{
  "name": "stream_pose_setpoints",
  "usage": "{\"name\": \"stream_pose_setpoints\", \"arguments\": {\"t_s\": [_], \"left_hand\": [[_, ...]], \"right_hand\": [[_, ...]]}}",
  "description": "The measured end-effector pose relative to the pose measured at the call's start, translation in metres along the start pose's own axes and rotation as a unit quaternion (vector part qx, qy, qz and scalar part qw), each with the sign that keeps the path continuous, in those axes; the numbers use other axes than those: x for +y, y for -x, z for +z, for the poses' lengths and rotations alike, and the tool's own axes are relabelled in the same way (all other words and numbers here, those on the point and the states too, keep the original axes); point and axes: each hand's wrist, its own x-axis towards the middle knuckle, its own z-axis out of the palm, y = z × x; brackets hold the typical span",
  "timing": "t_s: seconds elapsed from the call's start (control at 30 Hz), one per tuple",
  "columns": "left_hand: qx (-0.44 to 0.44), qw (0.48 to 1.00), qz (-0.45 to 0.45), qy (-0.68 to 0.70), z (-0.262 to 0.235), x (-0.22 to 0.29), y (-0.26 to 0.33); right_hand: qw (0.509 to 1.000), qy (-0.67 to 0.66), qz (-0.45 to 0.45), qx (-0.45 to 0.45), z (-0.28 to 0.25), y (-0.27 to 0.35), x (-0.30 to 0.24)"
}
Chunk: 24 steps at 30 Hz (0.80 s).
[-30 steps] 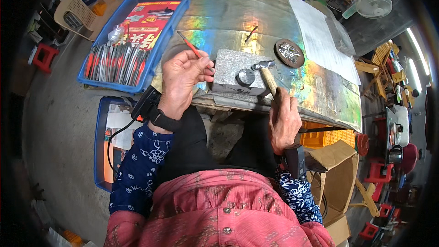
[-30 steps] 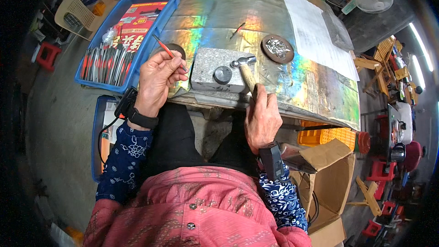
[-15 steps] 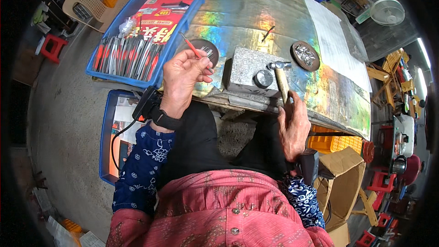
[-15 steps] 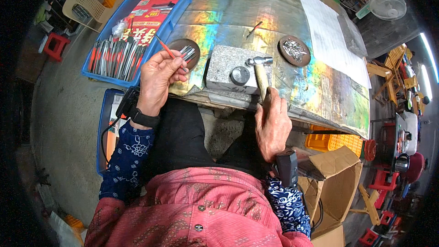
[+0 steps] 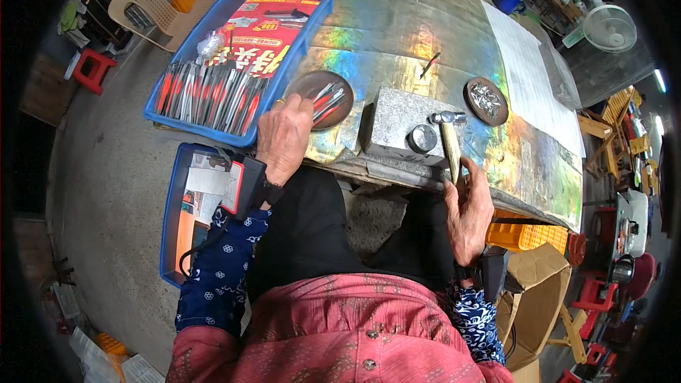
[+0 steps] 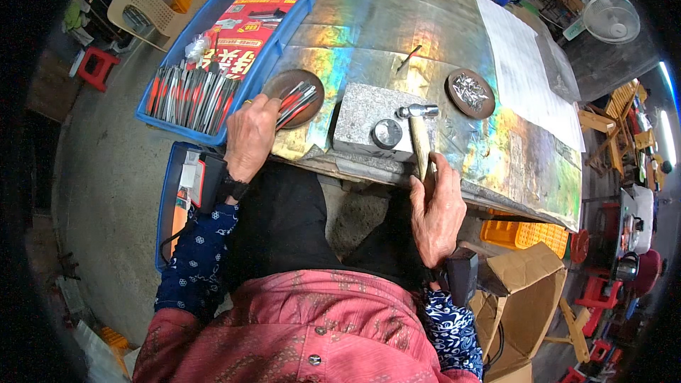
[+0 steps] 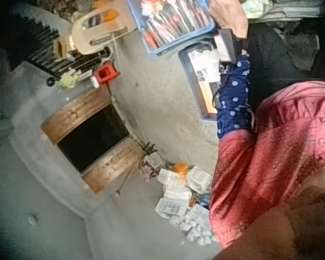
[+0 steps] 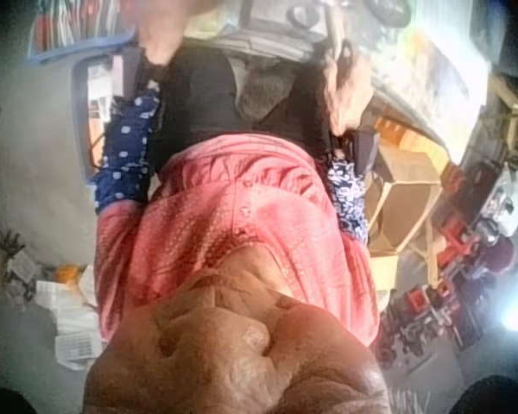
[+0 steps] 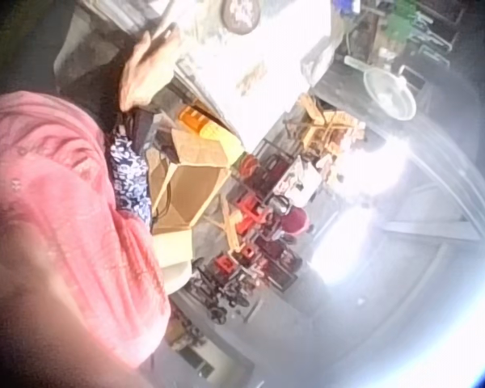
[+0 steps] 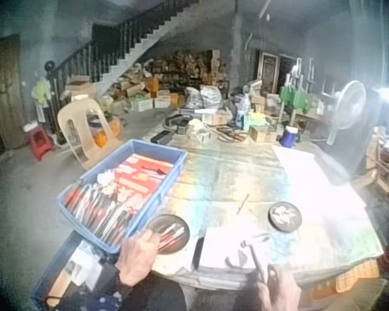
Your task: The person repeatedly picks up thin metal rods from a tray, places them on a metal block, and strikes them with a hammer. The rods are then placed into a small bowl on the table. This cycle is repeated throughout the clip.
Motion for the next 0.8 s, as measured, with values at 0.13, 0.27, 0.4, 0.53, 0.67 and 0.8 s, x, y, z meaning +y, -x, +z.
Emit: {"name": "stream_pose_setpoints", "arguments": {"t_s": [0.13,0.27,0.4,0.53,0.67,0.8], "left_hand": [[-0.016,0.999,0.003,-0.036,0.005,0.0,0.002],[-0.013,0.999,0.003,-0.051,0.002,0.003,0.001],[0.025,0.999,0.022,-0.034,-0.009,0.007,0.001],[0.065,0.996,-0.053,-0.016,-0.026,-0.005,0.004],[0.069,0.991,-0.114,0.001,-0.042,-0.044,-0.002],[0.024,0.994,-0.108,0.023,-0.041,-0.062,-0.01]], "right_hand": [[1.0,0.005,-0.012,-0.001,-0.001,0.001,0.0],[1.0,0.0,0.019,-0.022,-0.003,0.001,0.0],[0.999,-0.013,0.029,-0.024,-0.003,0.001,0.0],[0.999,-0.018,0.036,-0.029,-0.002,0.001,0.001],[0.999,-0.003,0.023,-0.028,-0.003,0.001,0.001],[0.999,-0.01,0.036,-0.032,-0.003,0.001,0.0]]}}
